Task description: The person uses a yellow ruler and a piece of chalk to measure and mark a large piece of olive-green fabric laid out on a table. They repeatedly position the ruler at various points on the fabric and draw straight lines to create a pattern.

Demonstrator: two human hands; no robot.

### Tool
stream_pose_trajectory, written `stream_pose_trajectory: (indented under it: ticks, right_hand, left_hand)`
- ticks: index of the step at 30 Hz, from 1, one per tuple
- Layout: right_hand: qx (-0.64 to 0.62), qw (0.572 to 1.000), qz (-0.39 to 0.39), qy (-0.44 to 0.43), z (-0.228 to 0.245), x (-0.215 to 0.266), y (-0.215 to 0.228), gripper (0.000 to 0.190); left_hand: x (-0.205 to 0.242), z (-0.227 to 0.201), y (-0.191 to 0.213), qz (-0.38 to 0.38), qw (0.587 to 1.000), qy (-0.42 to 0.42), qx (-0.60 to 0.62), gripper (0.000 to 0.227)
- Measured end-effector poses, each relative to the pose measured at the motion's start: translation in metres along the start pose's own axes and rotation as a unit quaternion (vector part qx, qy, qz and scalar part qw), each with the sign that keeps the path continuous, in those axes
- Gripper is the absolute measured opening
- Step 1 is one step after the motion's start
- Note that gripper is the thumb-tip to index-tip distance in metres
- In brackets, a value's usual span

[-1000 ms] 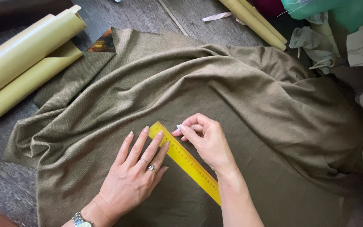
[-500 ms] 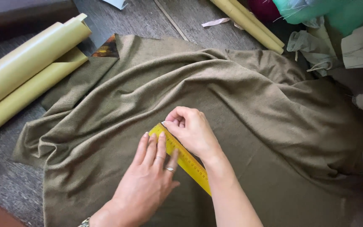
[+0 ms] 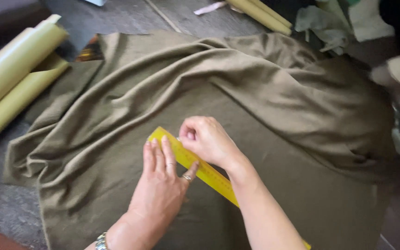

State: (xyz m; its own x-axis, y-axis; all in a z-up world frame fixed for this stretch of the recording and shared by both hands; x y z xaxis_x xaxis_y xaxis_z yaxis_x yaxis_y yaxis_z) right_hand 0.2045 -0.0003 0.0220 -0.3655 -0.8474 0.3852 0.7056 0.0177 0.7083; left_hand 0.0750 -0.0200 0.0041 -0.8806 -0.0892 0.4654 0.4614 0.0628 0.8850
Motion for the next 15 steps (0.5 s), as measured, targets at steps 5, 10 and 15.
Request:
stream_pose_trajectory:
  ticks: [5,10,15]
  right_hand:
    - [0.061,0.998,0.034,-0.005,-0.048,0.072,0.015,0.006]
    - [0.078,0.962,0.117,-0.234,-0.089,0.146,0.036,0.012]
    - [-0.005,0.995,-0.018,-0.094,-0.089,0.14,0.034,0.009]
  left_hand:
    - [0.003,0.003,-0.001,-0.081,0.997,0.011,-0.007,0.053]
    - [0.011,0.01,0.005,-0.185,0.979,0.038,-0.074,0.098]
    - [0.015,-0.007,0.02,-0.205,0.973,0.024,-0.103,0.089]
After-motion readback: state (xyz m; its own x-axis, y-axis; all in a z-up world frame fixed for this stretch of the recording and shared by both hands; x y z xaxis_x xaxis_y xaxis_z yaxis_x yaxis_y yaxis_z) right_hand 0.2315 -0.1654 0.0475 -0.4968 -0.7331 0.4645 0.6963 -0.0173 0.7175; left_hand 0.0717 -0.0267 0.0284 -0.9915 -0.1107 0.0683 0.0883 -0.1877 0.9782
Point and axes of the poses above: each hand's wrist, its own x-axis away from the middle knuckle, its own y-axis out of the back of the hand, z = x × y, the point moved 6 cm from there along -x, towards the middle knuckle, and after that the axes turned 1 degree about -y, right-handed, at the moved point
